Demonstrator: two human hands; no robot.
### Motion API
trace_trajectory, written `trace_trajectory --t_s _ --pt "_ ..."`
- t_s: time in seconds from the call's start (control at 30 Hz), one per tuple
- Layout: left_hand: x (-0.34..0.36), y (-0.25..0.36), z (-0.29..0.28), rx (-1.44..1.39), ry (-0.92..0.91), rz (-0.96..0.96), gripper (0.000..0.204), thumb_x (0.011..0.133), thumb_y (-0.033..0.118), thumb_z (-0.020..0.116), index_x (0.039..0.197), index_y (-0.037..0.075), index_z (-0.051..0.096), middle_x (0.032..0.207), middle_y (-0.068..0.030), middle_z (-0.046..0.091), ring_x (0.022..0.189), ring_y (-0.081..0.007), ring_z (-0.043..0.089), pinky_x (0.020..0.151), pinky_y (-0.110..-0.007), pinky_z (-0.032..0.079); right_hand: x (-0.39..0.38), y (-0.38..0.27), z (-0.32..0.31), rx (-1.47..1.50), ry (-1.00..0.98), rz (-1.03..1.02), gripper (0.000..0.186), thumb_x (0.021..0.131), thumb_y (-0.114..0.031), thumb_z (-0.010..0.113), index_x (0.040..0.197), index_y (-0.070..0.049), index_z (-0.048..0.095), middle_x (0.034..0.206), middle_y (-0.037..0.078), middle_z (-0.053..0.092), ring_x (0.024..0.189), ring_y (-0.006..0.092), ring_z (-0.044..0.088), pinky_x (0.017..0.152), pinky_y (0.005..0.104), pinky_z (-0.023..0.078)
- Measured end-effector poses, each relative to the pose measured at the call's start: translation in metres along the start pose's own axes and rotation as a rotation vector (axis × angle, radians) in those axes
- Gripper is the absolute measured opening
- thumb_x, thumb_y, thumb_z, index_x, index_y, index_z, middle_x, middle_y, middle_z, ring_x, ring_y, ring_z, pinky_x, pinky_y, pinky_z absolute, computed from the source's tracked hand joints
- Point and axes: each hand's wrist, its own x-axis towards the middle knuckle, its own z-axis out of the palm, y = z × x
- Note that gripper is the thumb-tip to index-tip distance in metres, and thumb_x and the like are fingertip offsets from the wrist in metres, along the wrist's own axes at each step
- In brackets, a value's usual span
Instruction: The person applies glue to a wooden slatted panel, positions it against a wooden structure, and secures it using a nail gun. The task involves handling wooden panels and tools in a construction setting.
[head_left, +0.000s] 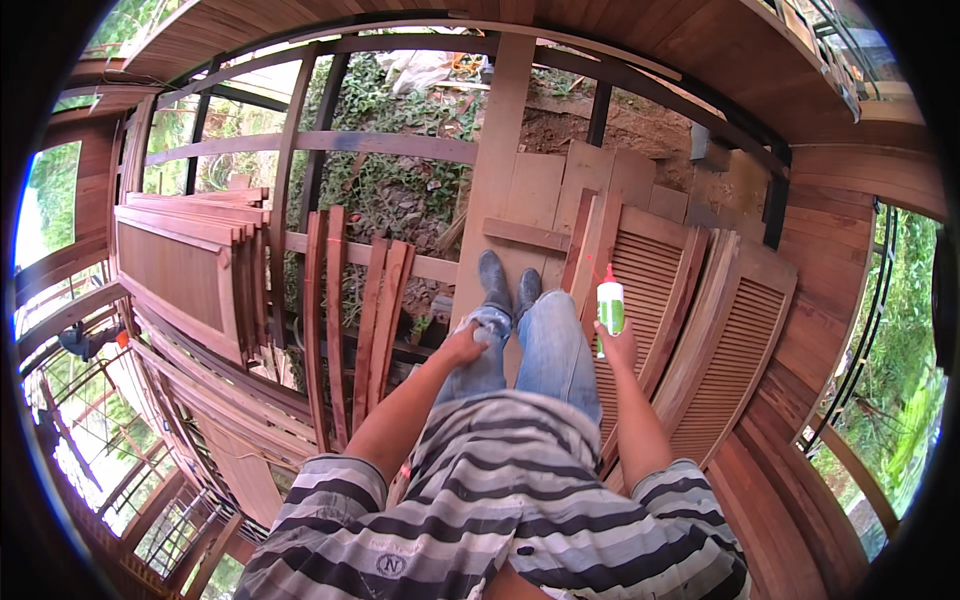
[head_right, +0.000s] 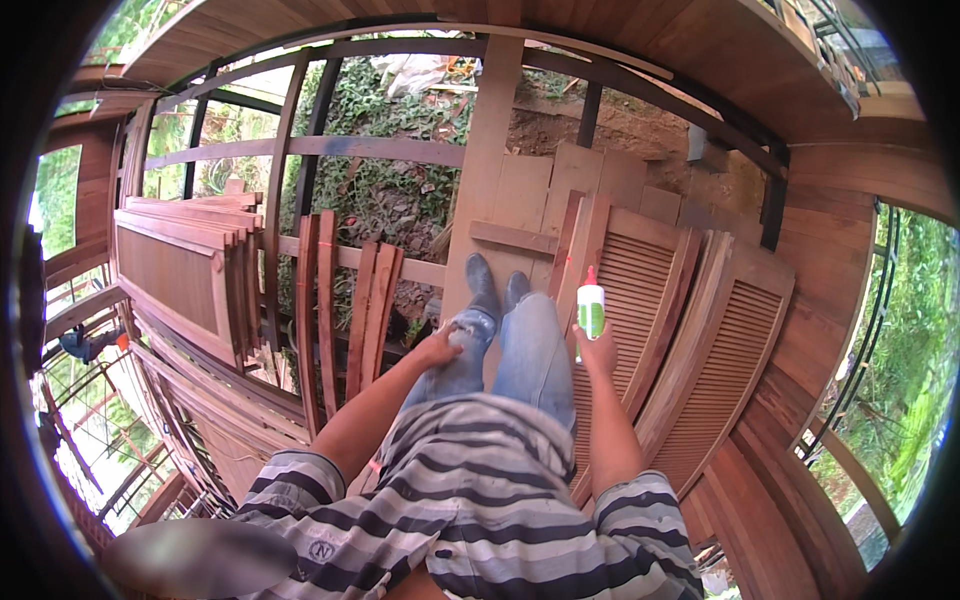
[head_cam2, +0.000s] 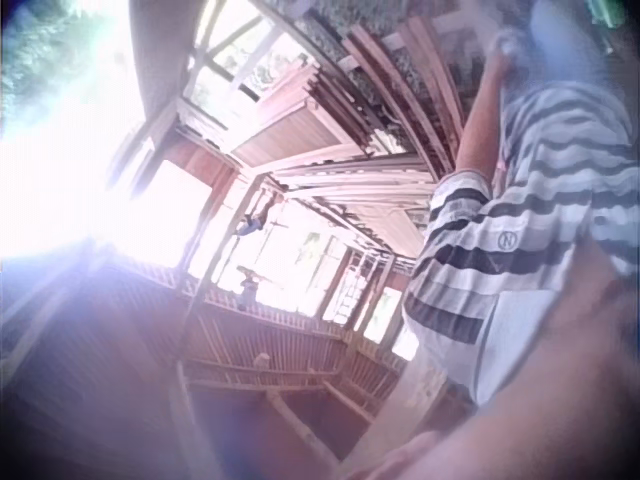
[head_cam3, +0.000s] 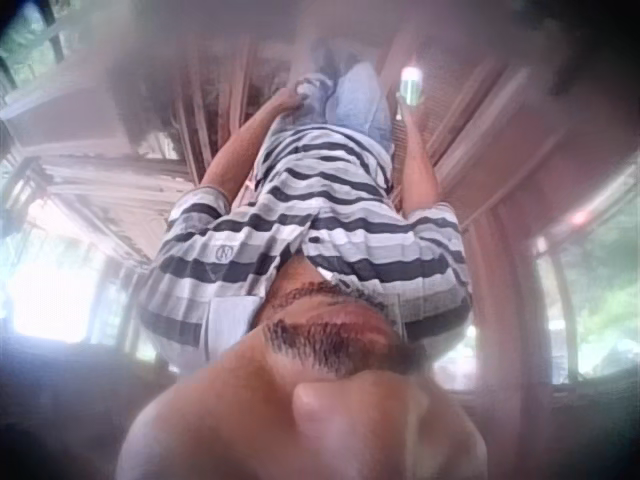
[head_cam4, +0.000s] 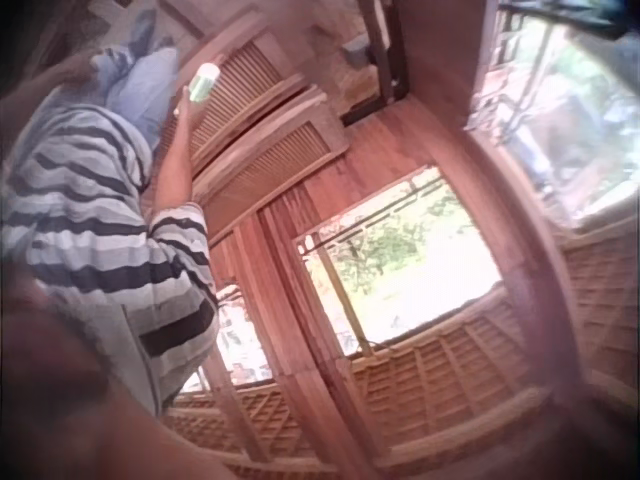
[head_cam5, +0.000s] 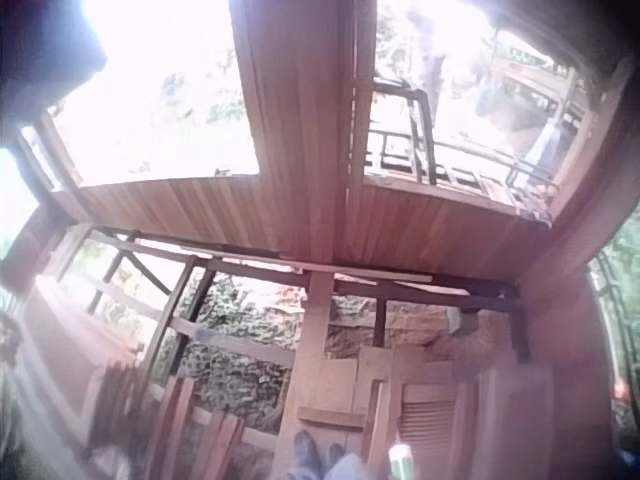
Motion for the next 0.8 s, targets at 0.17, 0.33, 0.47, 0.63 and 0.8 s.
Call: trace_trajectory --t_s 0.17,0.33,0.47,0.63,0.8 --pt "0.022 0.013 0.088 0.288 -0.248 -0.257 0.104 0.09 0.056 0.075 0.17 0.02 0.02 0.168 -0.0308 0.032 0.142 -0.0509 0.052 0.117 -0.052 0.046 0.08 0.014 0.07 0.153 -0.037 -0.03 0.083 0.081 -0.055 0.084 0.135 -0.001 0.053 0.12 0.029 0.071 0.114 0.0463 0.069 0.096 0.0537 0.053" --pt "0.073 0.013 0.14 0.265 -0.018 -0.4 0.106 0.088 0.056 0.076 0.17 0.018 0.021 0.15 -0.0276 0.05 0.126 -0.0452 0.064 0.105 -0.051 0.054 0.203 0.039 0.179 0.297 -0.054 -0.113 0.099 0.075 -0.037 0.092 0.147 0.002 0.036 0.138 0.033 0.058 0.131 0.0469 0.059 0.109 0.0509 0.047" --pt "0.117 0.027 0.164 0.235 0.063 -0.525 0.101 0.088 0.046 0.077 0.169 0.014 0.026 0.138 -0.0251 0.057 0.117 -0.0409 0.069 0.098 -0.05 0.056 0.287 0.036 0.223 0.348 -0.058 -0.129 0.101 0.074 -0.039 0.092 0.147 0.004 0.035 0.134 0.031 0.062 0.126 0.0466 0.063 0.106 0.0506 0.051" --pt "0.129 0.039 0.174 0.241 0.074 -0.554 0.097 0.09 0.041 0.074 0.169 0.015 0.025 0.135 -0.0235 0.055 0.119 -0.0418 0.067 0.095 -0.051 0.057 0.352 0.041 0.241 0.223 0.017 -0.06 0.099 0.075 -0.04 0.092 0.145 0.004 0.037 0.127 0.029 0.065 0.118 0.0448 0.067 0.102 0.0512 0.053" --pt "0.13 0.042 0.181 0.221 0.075 -0.607 0.095 0.089 0.041 0.074 0.168 0.013 0.028 0.135 -0.0234 0.055 0.119 -0.0421 0.067 0.096 -0.051 0.057 0.349 0.032 0.256 0.288 0.029 -0.071 0.088 0.077 -0.036 0.091 0.14 0.002 0.043 0.132 0.028 0.062 0.125 0.0399 0.064 0.105 0.0477 0.051"
